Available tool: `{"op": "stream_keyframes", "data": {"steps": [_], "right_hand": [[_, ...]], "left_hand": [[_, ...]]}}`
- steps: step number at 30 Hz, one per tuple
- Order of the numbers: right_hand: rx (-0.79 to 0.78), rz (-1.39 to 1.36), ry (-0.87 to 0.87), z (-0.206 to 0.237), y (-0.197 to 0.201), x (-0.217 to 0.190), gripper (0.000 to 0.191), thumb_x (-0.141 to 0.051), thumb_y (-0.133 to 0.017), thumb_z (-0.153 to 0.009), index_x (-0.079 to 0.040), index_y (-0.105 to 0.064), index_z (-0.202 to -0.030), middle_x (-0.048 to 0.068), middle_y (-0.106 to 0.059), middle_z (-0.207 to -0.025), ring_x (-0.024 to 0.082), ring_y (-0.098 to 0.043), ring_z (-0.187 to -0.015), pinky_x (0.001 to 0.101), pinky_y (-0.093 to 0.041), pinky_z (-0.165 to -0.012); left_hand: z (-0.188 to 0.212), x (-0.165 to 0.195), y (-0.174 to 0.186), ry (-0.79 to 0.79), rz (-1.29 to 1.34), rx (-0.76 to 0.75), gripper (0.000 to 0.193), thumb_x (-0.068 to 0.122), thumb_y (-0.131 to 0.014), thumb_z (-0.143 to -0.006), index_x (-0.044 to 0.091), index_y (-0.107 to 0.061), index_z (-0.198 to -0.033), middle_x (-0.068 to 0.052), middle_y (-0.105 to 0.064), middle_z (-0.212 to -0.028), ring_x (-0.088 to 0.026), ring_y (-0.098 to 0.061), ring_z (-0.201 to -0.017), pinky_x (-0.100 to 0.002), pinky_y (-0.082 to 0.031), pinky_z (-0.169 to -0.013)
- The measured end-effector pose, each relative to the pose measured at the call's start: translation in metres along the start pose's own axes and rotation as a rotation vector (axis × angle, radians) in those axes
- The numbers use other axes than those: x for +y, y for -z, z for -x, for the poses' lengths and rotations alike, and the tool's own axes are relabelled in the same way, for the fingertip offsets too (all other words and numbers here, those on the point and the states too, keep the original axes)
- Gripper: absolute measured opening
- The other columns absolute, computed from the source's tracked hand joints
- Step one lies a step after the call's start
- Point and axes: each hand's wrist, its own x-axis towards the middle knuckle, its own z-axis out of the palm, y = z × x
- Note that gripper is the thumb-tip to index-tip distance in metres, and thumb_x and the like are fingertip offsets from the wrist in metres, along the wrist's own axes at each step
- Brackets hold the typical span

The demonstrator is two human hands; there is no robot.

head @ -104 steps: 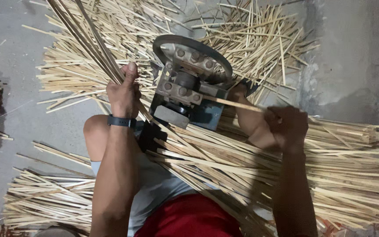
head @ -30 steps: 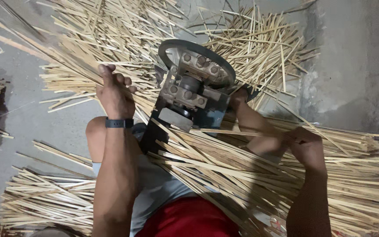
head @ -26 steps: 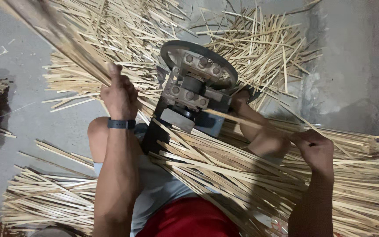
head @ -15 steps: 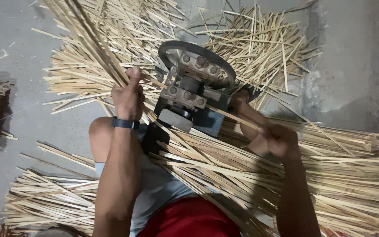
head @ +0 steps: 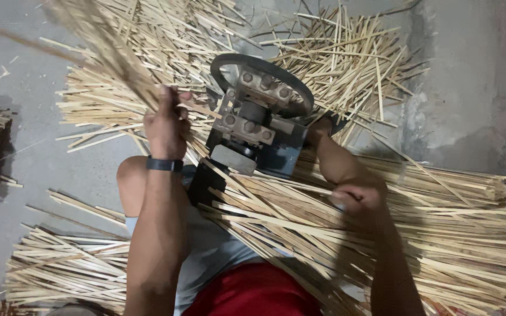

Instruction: The person sits on the floor and feeds long bamboo strips into a manual splitting machine. They guide each strip through the blade with both hands, producing thinner strips that accumulate on the floor.

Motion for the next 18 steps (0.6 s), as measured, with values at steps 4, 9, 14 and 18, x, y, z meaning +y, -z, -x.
{"op": "stream_keyframes", "data": {"steps": [4,9,14,18], "right_hand": [[0.094,0.105,-0.046,0.000,0.019,0.021,0.012,-0.014,-0.075,-0.089,-0.005,-0.079,-0.097,0.009,-0.079,-0.088,0.019,-0.075,-0.078,0.0338,-0.060,-0.073],[0.308,0.249,0.135,0.011,0.046,0.027,0.017,-0.005,-0.068,-0.092,-0.007,-0.077,-0.107,0.011,-0.077,-0.101,0.020,-0.075,-0.086,0.0327,-0.062,-0.076],[0.408,0.083,0.281,0.001,0.039,0.007,0.009,-0.009,-0.073,-0.096,-0.008,-0.075,-0.105,0.011,-0.075,-0.095,0.017,-0.072,-0.075,0.0291,-0.060,-0.064],[0.407,0.344,0.510,-0.027,0.009,-0.010,0.002,-0.012,-0.076,-0.096,-0.011,-0.075,-0.098,0.007,-0.076,-0.089,0.015,-0.072,-0.072,0.0302,-0.058,-0.063]], "left_hand": [[-0.004,0.003,0.010,-0.111,0.175,0.007,0.038,0.044,-0.064,-0.101,0.006,-0.064,-0.103,-0.006,-0.068,-0.078,-0.012,-0.061,-0.063,-0.028,-0.051,-0.052],[0.003,0.006,0.009,-0.096,0.264,0.047,0.041,0.048,-0.069,-0.094,0.008,-0.061,-0.098,0.002,-0.050,-0.063,-0.010,-0.048,-0.050,-0.026,-0.038,-0.042],[0.012,0.010,-0.001,-0.034,-0.002,0.073,0.042,0.041,-0.082,-0.091,0.004,-0.063,-0.090,0.005,-0.044,-0.058,-0.007,-0.037,-0.043,-0.026,-0.026,-0.038],[0.016,0.006,-0.009,-0.019,-0.127,0.045,0.036,0.036,-0.085,-0.087,0.004,-0.071,-0.096,0.005,-0.056,-0.062,-0.005,-0.042,-0.044,-0.024,-0.031,-0.039]]}}
